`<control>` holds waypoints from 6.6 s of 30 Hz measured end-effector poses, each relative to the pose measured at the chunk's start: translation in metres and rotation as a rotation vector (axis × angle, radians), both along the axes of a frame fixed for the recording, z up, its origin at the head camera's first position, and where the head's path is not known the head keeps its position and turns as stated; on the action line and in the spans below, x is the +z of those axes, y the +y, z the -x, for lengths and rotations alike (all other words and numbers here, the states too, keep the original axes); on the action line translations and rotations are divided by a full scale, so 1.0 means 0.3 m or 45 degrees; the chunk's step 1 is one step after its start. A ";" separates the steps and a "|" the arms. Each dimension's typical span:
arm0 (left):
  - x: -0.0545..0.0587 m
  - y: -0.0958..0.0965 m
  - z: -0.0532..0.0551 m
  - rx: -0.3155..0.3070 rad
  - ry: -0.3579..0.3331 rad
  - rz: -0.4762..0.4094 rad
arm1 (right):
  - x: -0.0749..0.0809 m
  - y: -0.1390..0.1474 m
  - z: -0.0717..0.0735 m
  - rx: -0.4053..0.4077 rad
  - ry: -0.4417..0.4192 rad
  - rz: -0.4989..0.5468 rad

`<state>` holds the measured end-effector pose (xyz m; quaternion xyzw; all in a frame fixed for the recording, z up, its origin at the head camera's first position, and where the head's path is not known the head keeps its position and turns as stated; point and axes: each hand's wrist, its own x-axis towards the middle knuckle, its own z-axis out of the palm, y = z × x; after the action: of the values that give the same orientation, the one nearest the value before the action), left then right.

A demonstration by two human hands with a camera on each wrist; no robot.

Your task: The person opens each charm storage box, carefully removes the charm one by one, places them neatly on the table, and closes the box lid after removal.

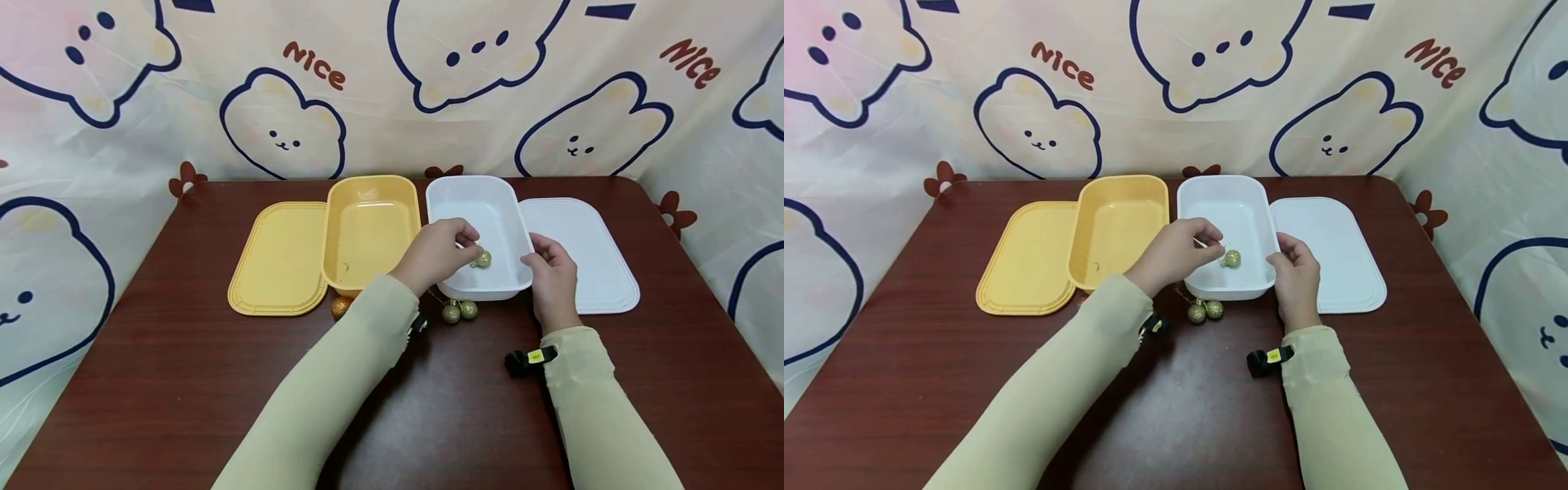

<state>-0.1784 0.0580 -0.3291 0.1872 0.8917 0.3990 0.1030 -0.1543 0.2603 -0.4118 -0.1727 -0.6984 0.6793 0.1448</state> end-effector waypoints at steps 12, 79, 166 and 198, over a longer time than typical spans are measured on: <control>-0.034 0.071 0.056 0.024 -0.065 0.082 | -0.001 0.002 0.007 0.003 0.003 0.003; -0.026 0.155 -0.014 -0.172 0.243 0.123 | -0.003 0.001 0.007 0.009 0.059 0.003; -0.147 -0.151 -0.226 -0.057 0.214 0.309 | 0.007 -0.005 0.007 0.011 -0.016 -0.011; -0.177 -0.115 -0.217 -0.055 0.138 0.278 | 0.004 -0.006 0.006 0.002 -0.005 0.031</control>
<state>-0.1133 0.0236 -0.3821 0.2153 0.9299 0.2865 0.0831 -0.1560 0.2583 -0.4105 -0.1751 -0.6905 0.6875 0.1409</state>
